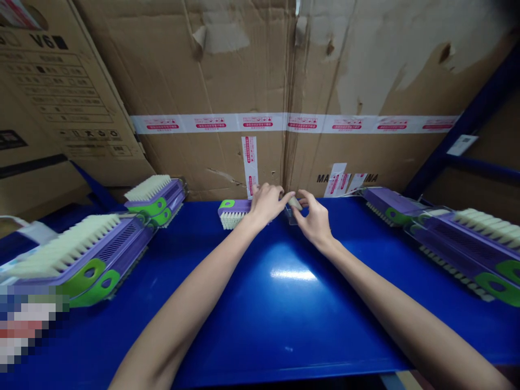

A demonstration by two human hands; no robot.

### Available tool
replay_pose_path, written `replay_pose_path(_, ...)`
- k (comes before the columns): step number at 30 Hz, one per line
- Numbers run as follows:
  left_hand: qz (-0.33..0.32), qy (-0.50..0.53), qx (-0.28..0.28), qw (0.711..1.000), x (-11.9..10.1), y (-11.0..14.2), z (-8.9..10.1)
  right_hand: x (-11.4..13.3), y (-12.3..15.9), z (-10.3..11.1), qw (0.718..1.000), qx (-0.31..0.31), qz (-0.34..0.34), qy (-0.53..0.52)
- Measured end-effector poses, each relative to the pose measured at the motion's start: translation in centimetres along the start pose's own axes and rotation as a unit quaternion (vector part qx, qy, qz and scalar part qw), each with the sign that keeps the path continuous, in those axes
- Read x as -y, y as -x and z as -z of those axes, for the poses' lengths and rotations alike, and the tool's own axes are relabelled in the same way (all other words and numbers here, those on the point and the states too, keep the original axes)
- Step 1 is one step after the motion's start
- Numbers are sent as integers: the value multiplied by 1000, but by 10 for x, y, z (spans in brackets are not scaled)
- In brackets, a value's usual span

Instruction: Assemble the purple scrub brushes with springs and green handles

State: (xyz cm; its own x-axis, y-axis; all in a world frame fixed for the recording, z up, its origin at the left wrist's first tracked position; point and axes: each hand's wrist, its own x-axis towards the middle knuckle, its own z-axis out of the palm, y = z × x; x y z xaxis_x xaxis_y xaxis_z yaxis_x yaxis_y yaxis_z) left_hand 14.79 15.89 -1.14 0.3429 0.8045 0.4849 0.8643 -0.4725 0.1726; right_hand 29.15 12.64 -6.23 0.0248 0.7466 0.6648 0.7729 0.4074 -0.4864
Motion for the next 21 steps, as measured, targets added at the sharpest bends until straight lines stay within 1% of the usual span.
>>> replay_pose_path(3, -35, -44, -22, 998, 17, 10, 14, -1, -2, -1, 998, 23, -16, 56)
replay_pose_path(6, -51, -94, -26, 994, 40, 24, 30, 0, -2, -3, 989, 58, -17, 133)
replay_pose_path(8, -56, -121, -17, 991, 55, 34, 37, 2, -1, -4, 979, 73, -11, 189)
replay_pose_path(10, -59, -136, 6, 989, 68, 45, 39, 3, 2, -5, 969, 82, 1, 233)
replay_pose_path(12, -57, -135, 35, 989, 76, 53, 38, 4, 5, -5, 961, 86, 15, 261)
replay_pose_path(15, -54, -114, 66, 990, 82, 59, 31, 4, 10, -3, 954, 99, 34, 282)
replay_pose_path(18, -54, -116, 71, 989, 81, 58, 23, 1, 11, 0, 946, 116, 35, 301)
replay_pose_path(21, -40, -124, 60, 990, 72, 54, 15, -5, 10, 3, 939, 122, 18, 320)
